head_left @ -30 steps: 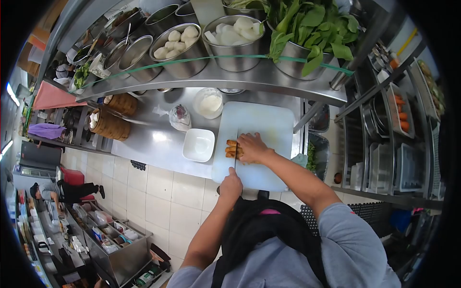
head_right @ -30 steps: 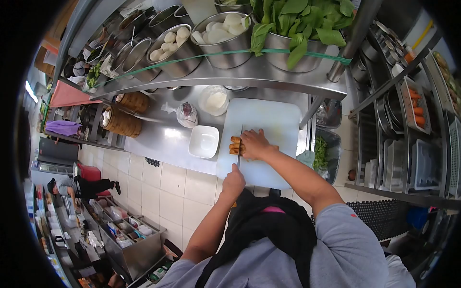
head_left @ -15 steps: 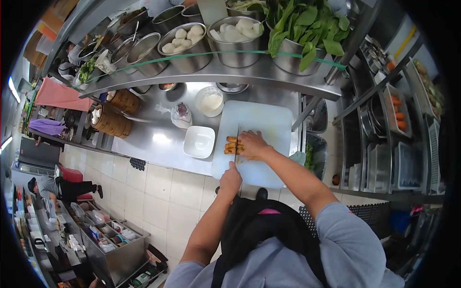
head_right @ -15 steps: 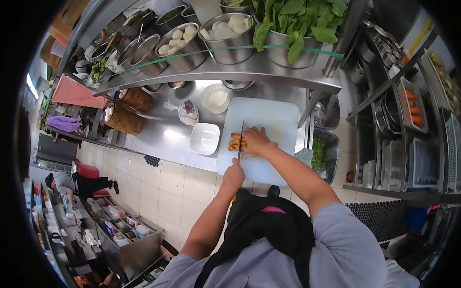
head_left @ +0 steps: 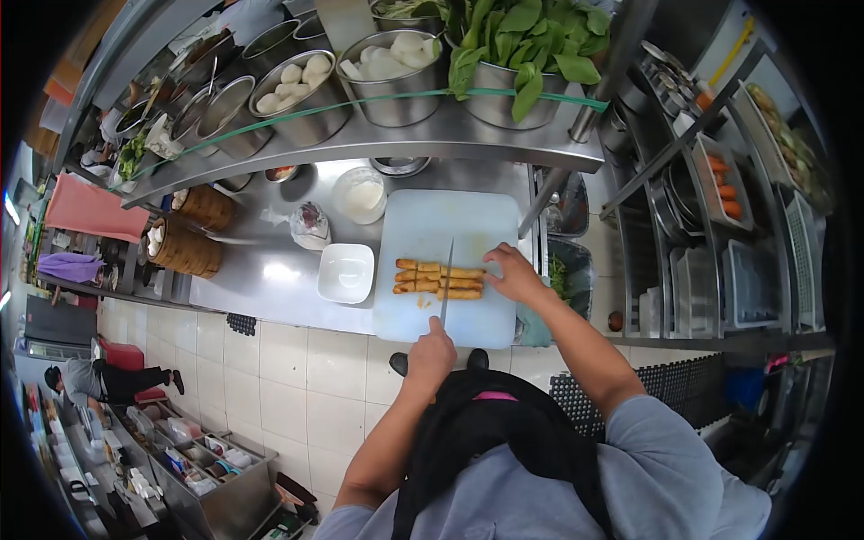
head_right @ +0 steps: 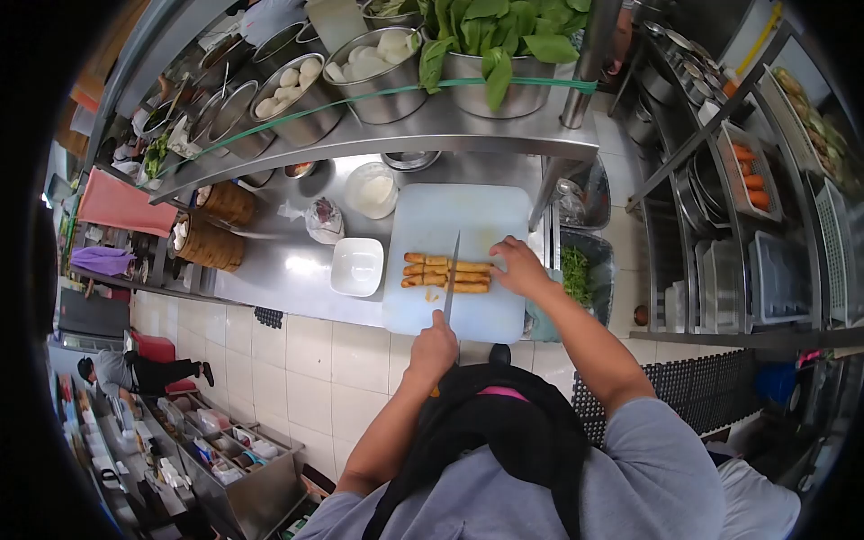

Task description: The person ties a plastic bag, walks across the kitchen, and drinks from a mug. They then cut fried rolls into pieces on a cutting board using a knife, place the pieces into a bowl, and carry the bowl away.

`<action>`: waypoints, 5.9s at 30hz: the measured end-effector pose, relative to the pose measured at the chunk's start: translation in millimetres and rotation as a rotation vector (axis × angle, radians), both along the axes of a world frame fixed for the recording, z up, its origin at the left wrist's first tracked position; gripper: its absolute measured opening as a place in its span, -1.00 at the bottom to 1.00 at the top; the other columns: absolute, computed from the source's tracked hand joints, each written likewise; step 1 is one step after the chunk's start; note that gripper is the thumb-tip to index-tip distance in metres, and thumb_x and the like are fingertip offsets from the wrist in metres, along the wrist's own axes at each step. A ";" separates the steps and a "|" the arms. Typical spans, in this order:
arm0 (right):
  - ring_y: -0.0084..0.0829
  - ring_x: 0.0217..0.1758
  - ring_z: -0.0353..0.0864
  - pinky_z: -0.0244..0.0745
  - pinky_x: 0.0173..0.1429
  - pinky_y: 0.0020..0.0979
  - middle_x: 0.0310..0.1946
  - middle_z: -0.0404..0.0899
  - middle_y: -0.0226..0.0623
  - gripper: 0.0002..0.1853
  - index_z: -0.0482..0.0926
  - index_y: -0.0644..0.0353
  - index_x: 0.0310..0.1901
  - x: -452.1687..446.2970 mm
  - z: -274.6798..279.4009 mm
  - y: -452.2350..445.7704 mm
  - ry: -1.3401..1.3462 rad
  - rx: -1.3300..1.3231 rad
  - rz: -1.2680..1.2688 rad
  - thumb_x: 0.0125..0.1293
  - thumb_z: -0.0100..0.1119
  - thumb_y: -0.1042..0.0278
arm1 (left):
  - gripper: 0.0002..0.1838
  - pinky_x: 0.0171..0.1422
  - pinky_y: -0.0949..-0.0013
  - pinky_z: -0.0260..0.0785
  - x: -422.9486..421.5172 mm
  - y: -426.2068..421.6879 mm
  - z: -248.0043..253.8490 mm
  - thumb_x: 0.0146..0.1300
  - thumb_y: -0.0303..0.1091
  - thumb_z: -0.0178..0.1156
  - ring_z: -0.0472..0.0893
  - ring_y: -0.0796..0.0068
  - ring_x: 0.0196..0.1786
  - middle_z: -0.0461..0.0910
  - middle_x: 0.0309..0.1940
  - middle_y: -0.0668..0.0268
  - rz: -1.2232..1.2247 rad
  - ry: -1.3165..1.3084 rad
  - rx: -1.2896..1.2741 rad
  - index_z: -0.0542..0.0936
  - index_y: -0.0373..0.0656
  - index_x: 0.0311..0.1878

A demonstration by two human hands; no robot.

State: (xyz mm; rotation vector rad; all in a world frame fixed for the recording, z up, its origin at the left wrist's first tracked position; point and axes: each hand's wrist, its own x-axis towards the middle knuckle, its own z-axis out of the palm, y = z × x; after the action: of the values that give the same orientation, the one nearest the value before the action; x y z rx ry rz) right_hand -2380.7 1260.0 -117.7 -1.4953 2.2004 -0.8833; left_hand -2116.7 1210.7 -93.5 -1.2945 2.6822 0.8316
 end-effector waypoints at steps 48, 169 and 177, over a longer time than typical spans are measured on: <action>-0.13 0.16 0.53 0.38 0.25 -0.12 -0.03 0.55 -0.28 -0.34 0.55 0.14 -0.03 26.7 -5.2 -28.8 0.141 0.172 0.298 -0.13 0.69 0.06 | -0.69 -0.18 -0.20 0.61 7.9 35.4 7.1 0.40 -0.37 0.02 0.71 -0.33 -0.30 0.66 -0.42 -0.30 -0.016 -0.093 0.093 0.34 -0.41 0.07; 0.06 0.12 0.61 0.60 0.22 -0.14 0.06 0.48 0.00 -0.52 0.64 0.04 0.05 47.7 -20.1 -67.8 -0.140 0.422 -0.439 0.03 0.50 0.26 | -0.66 0.10 0.02 0.60 -102.1 -192.3 -65.1 0.19 -0.43 0.27 0.64 -0.02 0.08 0.54 0.04 0.10 -0.873 0.214 -0.030 0.55 -0.16 0.06; 0.02 0.14 0.61 0.59 0.26 -0.19 0.11 0.45 0.01 -0.43 0.63 0.09 0.11 60.5 0.9 -84.2 -0.100 0.422 -0.382 -0.04 0.46 0.32 | -0.60 0.11 0.00 0.57 -93.9 -193.7 -76.5 0.08 -0.47 0.31 0.65 -0.07 0.04 0.55 0.00 0.02 -0.771 0.319 0.004 0.54 -0.17 0.05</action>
State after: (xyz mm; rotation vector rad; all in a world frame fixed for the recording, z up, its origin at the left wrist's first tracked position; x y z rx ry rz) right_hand -2320.2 1175.8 -116.8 -0.8377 2.4418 -0.5293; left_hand -2210.5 1017.0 -170.0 -0.0507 3.0131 0.9580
